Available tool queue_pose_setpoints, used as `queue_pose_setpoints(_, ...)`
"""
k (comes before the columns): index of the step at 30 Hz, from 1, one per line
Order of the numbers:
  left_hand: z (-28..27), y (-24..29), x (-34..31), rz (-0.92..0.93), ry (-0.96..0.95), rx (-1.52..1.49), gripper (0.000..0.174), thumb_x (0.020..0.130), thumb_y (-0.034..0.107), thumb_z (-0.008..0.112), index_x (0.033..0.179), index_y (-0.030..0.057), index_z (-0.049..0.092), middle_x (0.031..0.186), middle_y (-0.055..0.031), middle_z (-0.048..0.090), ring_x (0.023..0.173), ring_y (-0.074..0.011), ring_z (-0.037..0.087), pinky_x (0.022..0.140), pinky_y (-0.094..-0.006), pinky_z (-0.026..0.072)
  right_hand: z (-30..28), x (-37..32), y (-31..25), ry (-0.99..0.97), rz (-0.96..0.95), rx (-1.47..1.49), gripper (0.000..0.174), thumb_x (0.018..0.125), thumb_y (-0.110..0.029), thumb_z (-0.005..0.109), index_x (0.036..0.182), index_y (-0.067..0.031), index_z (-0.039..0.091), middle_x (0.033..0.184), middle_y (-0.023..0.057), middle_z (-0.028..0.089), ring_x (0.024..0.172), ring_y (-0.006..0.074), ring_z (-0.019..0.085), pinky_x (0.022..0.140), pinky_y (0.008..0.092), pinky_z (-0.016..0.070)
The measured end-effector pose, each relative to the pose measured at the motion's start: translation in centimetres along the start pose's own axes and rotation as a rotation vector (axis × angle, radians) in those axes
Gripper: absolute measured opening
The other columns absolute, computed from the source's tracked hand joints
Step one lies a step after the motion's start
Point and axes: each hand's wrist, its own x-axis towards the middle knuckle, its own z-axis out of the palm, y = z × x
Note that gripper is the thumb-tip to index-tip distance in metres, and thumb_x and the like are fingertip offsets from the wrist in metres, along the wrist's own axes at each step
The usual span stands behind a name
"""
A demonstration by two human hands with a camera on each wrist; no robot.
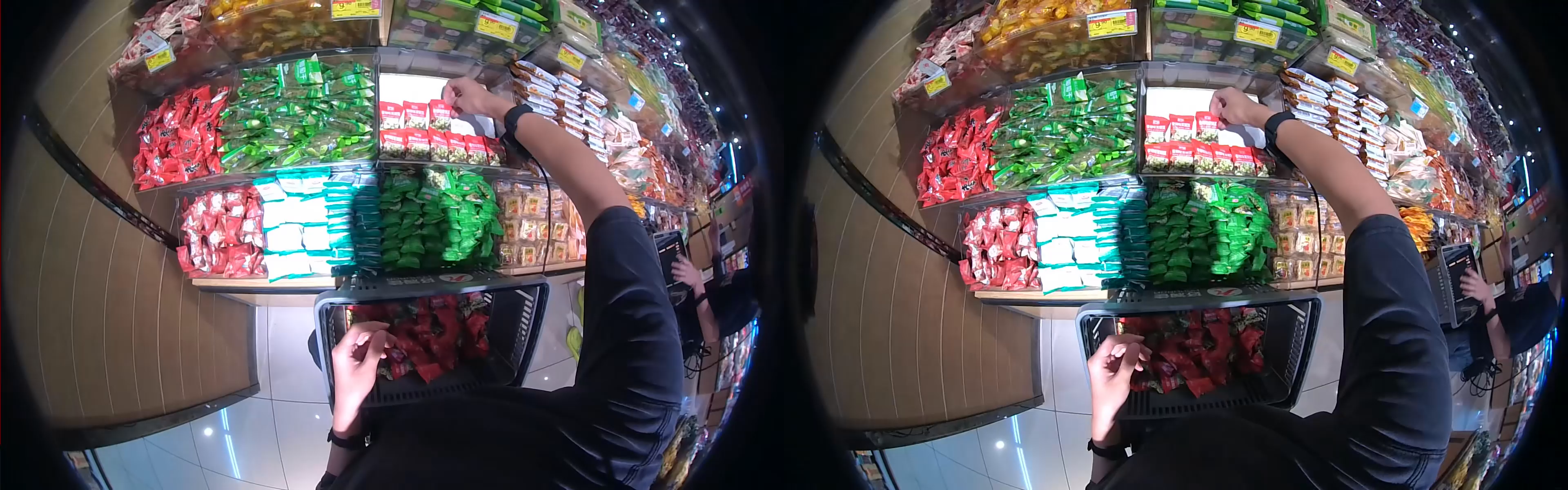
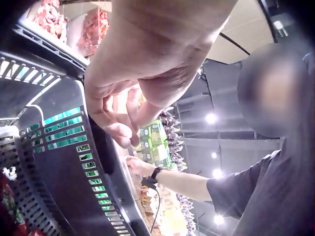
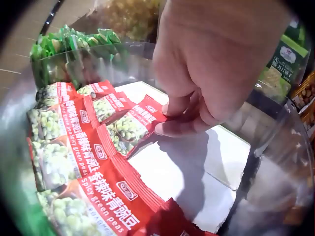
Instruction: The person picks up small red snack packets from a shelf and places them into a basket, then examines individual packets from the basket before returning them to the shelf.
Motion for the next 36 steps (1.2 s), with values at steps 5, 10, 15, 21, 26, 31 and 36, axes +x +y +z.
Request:
queue_pose_setpoints(5,-0.4,-1.1,0.0,0.015,-0.055,-0.014,0.010,0.099,-0.003,0.058,0.106,-0.0034,0.066,0.091,-0.0093,0.071,0.078,-0.0099,0.065,0.067,-0.0232,0.0516,1.1,-0.3,-1.4,0.038,0.059,-0.047,0.010,0.092,0.009,0.053,0.090,0.0024,0.060,0.077,0.0085,0.065,0.066,0.0184,0.068,0.060,0.0328,0.0553)
queue_pose_setpoints(10,0.1,-0.5,-0.5,0.024,-0.042,-0.008,0.013,0.096,-0.008,0.059,0.105,-0.0024,0.067,0.093,-0.0080,0.072,0.080,-0.0093,0.067,0.069,-0.0232,0.0529,1.1,-0.1,-2.4,0.121,0.147,-0.072,0.015,0.087,0.014,0.051,0.089,0.0032,0.061,0.072,0.0111,0.065,0.060,0.0199,0.067,0.056,0.0341,0.0547)
queue_pose_setpoints(15,0.2,-1.2,-0.7,0.038,-0.060,0.012,0.017,0.094,-0.011,0.060,0.106,-0.0011,0.068,0.099,-0.0062,0.072,0.085,-0.0090,0.068,0.073,-0.0224,0.0536,1.2,-0.5,-2.2,0.050,0.107,0.072,0.018,0.088,0.016,0.047,0.085,0.0020,0.058,0.071,0.0119,0.064,0.059,0.0199,0.065,0.055,0.0344,0.0546)
queue_pose_setpoints(21,0.0,-2.0,-0.3,0.085,-0.061,0.036,0.016,0.095,-0.010,0.060,0.106,-0.0021,0.068,0.099,-0.0064,0.072,0.082,-0.0082,0.066,0.069,-0.0225,0.0528,2.0,-1.1,-1.8,0.117,0.043,-0.104,0.012,0.093,0.008,0.051,0.088,0.0000,0.059,0.071,0.0067,0.062,0.057,0.0166,0.065,0.053,0.0324,0.0527)
queue_pose_setpoints(26,-0.1,-2.1,-0.7,0.037,-0.081,0.017,0.017,0.093,-0.010,0.062,0.106,-0.0012,0.068,0.100,-0.0051,0.072,0.086,-0.0077,0.067,0.076,-0.0224,0.0528,1.6,-0.9,-1.2,0.183,-0.111,-0.490,0.025,0.088,-0.007,0.070,0.110,-0.0013,0.060,0.092,0.0151,0.069,0.086,0.0271,0.070,0.077,0.0381,0.0557)
queue_pose_setpoints(31,0.3,-2.4,-0.9,0.058,-0.095,0.026,0.016,0.093,-0.010,0.062,0.106,-0.0020,0.068,0.100,-0.0053,0.072,0.086,-0.0079,0.067,0.075,-0.0224,0.0532,-0.1,-4.1,-4.2,0.382,-0.169,-0.609,0.040,0.083,-0.014,0.074,0.118,-0.0018,0.057,0.116,0.0224,0.065,0.109,0.0406,0.062,0.098,0.0444,0.0490)
queue_pose_setpoints(36,0.5,-4.0,-1.1,0.084,-0.162,0.085,0.017,0.092,-0.010,0.064,0.106,-0.0026,0.067,0.104,-0.0060,0.072,0.089,-0.0086,0.066,0.079,-0.0225,0.0532,0.0,-16.8,-13.0,0.318,-0.298,-0.316,0.029,0.088,-0.016,0.070,0.110,-0.0007,0.062,0.093,0.0177,0.070,0.085,0.0311,0.068,0.080,0.0407,0.0536)
